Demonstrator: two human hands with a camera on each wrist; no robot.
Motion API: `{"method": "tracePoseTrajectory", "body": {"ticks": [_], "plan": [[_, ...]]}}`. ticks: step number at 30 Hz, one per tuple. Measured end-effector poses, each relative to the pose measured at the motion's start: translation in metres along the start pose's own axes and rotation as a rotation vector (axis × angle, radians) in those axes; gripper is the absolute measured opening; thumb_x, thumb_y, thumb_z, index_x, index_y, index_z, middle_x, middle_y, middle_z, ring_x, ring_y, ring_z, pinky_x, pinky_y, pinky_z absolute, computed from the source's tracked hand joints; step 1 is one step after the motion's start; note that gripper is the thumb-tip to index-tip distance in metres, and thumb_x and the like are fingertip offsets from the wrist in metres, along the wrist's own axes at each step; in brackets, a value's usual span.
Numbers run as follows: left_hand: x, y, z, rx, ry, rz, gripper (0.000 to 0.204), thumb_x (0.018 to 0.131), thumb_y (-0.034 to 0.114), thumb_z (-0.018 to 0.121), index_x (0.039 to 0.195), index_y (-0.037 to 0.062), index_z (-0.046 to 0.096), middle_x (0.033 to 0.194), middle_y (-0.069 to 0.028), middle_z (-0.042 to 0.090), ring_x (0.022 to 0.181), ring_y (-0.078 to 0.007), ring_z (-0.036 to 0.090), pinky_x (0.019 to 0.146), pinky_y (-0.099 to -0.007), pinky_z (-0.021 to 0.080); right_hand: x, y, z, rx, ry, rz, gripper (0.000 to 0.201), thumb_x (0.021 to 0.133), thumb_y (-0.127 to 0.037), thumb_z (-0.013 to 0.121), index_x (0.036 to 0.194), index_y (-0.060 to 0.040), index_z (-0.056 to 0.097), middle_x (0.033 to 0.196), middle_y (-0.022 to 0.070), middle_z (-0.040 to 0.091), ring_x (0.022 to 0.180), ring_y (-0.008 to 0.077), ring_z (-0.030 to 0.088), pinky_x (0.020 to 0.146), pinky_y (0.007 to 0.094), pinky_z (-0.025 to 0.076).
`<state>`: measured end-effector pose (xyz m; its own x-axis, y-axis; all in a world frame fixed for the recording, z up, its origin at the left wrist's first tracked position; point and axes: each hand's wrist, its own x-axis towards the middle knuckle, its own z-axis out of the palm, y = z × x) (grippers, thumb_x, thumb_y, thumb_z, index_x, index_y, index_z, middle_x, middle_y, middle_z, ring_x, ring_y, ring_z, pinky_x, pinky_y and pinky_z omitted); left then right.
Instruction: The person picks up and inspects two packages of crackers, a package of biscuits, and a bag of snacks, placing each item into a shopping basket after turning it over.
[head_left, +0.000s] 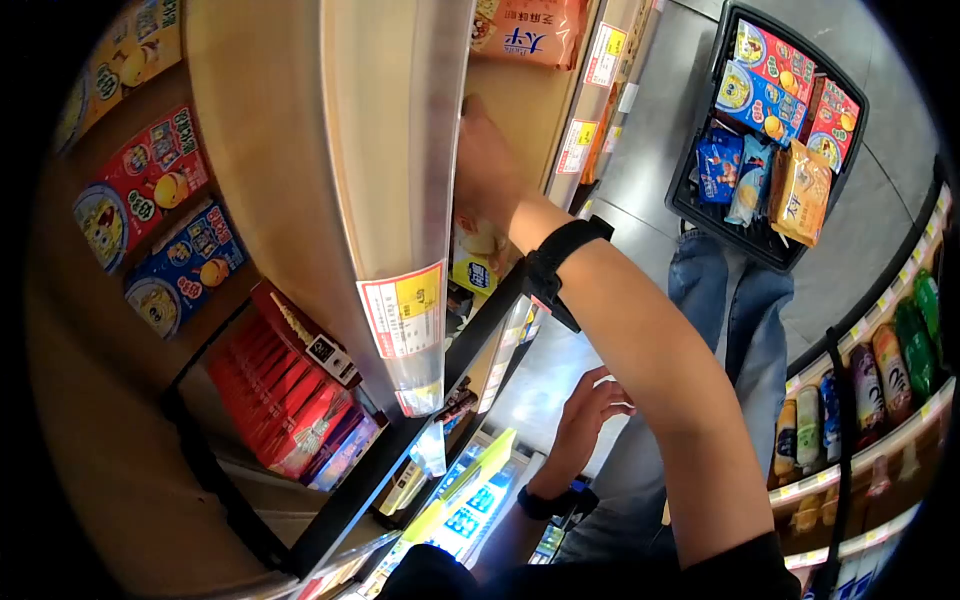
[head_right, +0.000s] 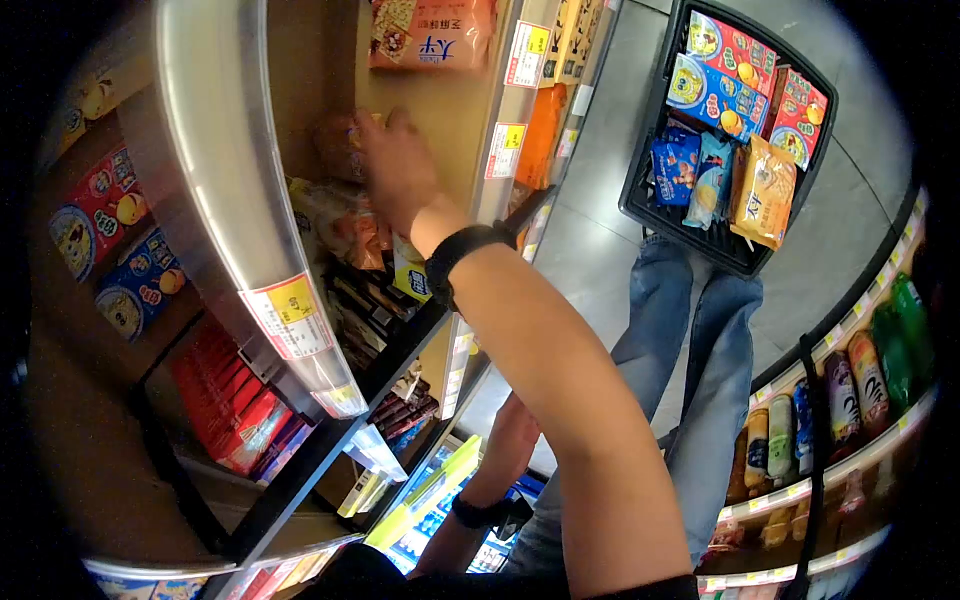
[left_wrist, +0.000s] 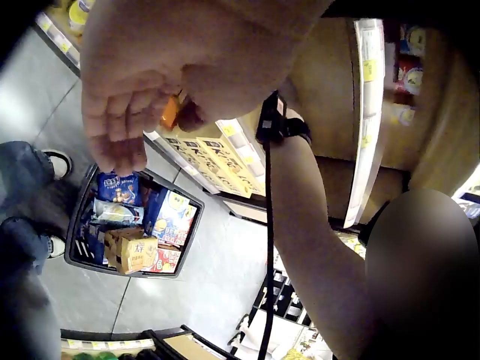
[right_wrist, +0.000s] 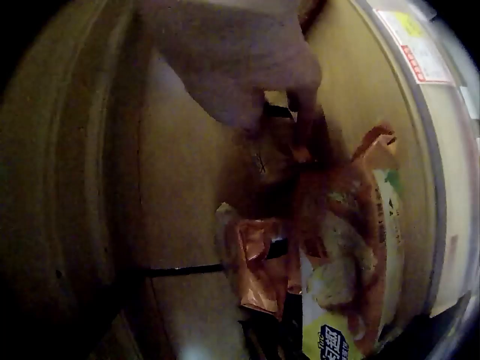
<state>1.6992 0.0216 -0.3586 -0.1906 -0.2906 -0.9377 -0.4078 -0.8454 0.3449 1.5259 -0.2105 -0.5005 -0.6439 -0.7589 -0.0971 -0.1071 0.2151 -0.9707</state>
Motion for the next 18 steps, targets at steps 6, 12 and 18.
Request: {"method": "tracePoseTrajectory", "body": {"ticks": [6,12,18], "plan": [[0.002,0.007,-0.005,0.299,-0.037,0.113,0.03,0.103,0.019,0.044,0.126,0.0007,0.048,0.109,-0.0121,0.063,0.103,-0.0204,0.063,0.089,-0.0364,0.05,0.0,-0.012,-0.014,0.055,-0.171,0.078,0.07,0.075,0.003,0.067,0.14,-0.0036,0.041,0.122,0.027,0.055,0.11,0.0405,0.059,0.093,0.0422,0.051],[0.006,0.004,0.006,0.166,-0.065,0.0,0.035,0.103,0.019,0.042,0.13,-0.002,0.045,0.102,-0.0159,0.064,0.095,-0.0223,0.064,0.087,-0.036,0.051,-0.055,-0.021,-0.091,0.273,-0.015,-0.079,0.052,0.075,0.006,0.057,0.126,-0.0015,0.053,0.105,0.0228,0.061,0.099,0.0417,0.06,0.084,0.0456,0.05],[0.011,-0.007,0.028,0.288,-0.116,-0.025,0.032,0.101,0.016,0.042,0.126,-0.0024,0.049,0.102,-0.0153,0.065,0.097,-0.0233,0.064,0.087,-0.0374,0.051,-0.182,0.065,-0.253,-0.489,0.254,0.144,0.039,0.079,-0.011,0.069,0.116,-0.0074,0.058,0.112,0.0196,0.059,0.103,0.0367,0.058,0.085,0.0441,0.049]]}}
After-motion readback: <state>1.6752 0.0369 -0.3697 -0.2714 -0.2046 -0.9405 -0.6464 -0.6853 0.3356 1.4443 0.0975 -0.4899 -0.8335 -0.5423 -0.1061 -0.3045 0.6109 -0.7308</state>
